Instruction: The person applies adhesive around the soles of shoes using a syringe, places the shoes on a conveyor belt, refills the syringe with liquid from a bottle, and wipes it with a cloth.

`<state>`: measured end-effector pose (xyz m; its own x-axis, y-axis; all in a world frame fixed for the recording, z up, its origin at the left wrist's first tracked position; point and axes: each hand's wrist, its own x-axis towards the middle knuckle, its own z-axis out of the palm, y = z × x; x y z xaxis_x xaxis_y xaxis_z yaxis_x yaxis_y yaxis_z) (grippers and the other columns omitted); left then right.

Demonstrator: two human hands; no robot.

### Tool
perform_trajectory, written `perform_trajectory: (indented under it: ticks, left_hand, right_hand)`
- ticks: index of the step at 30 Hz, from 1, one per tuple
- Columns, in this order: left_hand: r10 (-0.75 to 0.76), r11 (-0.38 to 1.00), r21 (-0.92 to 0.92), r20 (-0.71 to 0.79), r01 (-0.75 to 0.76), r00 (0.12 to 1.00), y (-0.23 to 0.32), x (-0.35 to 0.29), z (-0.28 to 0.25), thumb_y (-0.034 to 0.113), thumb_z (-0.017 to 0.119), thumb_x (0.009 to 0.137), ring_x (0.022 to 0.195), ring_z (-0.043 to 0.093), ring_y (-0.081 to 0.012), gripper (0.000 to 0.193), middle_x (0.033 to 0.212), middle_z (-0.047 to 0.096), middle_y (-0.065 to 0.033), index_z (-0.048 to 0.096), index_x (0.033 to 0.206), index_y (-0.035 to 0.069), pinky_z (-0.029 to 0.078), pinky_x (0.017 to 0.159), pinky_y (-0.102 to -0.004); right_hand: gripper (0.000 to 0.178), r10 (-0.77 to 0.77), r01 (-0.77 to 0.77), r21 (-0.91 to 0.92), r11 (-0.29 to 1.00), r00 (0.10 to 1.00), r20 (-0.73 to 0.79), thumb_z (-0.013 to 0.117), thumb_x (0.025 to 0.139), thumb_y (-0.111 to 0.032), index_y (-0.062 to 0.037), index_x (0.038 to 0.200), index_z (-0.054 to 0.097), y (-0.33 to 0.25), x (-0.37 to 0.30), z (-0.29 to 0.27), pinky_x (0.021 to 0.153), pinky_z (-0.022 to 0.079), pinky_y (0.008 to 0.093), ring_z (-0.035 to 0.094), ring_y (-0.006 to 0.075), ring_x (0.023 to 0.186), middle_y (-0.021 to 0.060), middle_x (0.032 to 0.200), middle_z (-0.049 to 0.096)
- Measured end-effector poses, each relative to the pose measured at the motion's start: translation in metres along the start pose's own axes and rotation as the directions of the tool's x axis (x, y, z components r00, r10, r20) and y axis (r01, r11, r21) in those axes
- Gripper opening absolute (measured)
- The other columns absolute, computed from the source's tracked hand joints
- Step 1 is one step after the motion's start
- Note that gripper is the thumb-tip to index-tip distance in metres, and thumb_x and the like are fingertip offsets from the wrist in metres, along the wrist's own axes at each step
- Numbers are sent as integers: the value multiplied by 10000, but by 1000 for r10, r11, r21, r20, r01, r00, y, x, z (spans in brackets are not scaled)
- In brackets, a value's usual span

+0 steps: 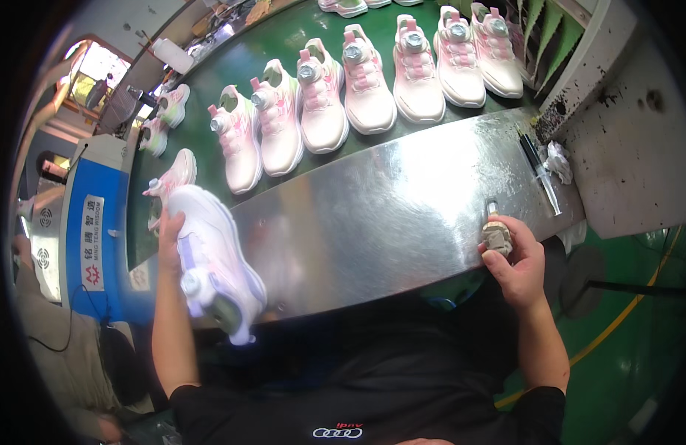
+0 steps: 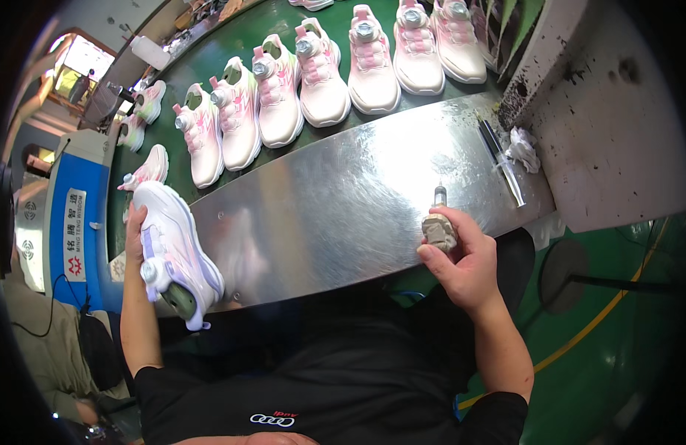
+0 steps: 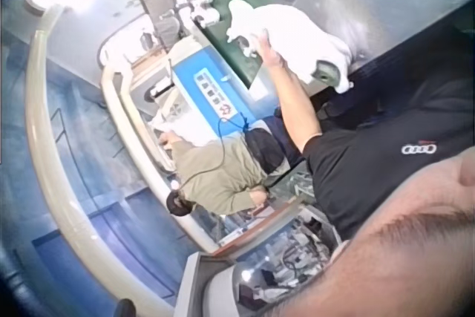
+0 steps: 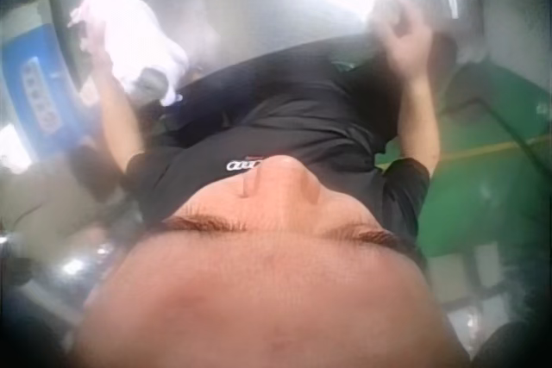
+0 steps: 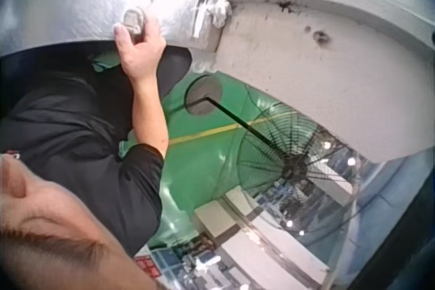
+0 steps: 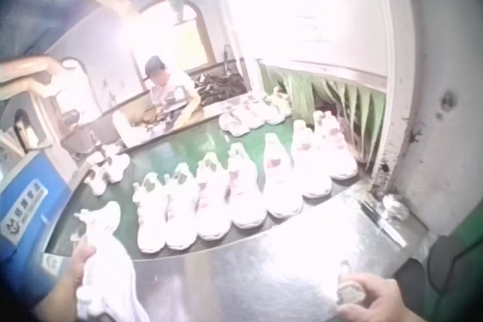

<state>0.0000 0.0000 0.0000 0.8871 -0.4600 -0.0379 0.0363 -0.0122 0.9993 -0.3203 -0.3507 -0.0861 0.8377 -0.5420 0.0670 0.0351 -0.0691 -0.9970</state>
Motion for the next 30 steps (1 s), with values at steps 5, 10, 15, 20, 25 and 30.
perform_trajectory:
  ticks: [5,10,15,20,25,30]
  left_hand:
    - [201,963,-201,93,-179,975,-1,-8,66,177,546,809,954,618,-270,524,1086,562,-192,376,1260,-31,536,799,-375]
    - [123,879,-475,163,-32,979,-48,8,99,286,580,827,955,617,-266,491,1065,594,-175,463,1182,-32,517,838,-383]
    - [162,809,-585,315,57,935,-48,5,117,294,658,750,1015,607,-287,634,1117,588,-199,440,1229,-61,504,878,-392]
    - [194,788,-616,245,-2,950,-47,-19,107,130,715,678,1021,554,-200,663,1106,555,-106,408,1257,22,449,886,-326]
    - [341,792,-604,313,-91,886,-51,-20,106,178,808,635,1032,561,-256,691,1120,544,-170,414,1191,58,471,865,-375]
    - [452,781,-607,387,-146,804,-51,-23,104,98,798,624,1037,564,-268,674,1098,558,-205,437,1189,46,464,881,-383]
  right_hand:
    - [412,-98,98,-5,995,995,34,686,792,-91,15,1155,521,-18,3,13,720,474,232,586,103,811,55,889,609]
    - [416,-155,141,109,984,978,136,664,776,-63,33,1150,510,-41,12,28,756,469,256,590,128,839,78,923,605]
    - [466,-163,36,400,916,944,288,673,743,-159,40,1123,491,-63,17,39,759,481,307,610,209,836,107,902,587]
    - [733,-254,-82,619,781,864,434,831,631,-412,45,1097,496,-77,26,66,624,490,325,624,253,703,176,838,601]
    - [656,-436,-56,727,684,767,470,789,679,-450,19,1066,540,-108,35,101,527,420,324,598,251,606,201,754,625]
    - [520,-516,123,632,765,704,487,541,861,-547,-67,1043,457,-123,38,122,354,299,245,421,148,404,134,626,581]
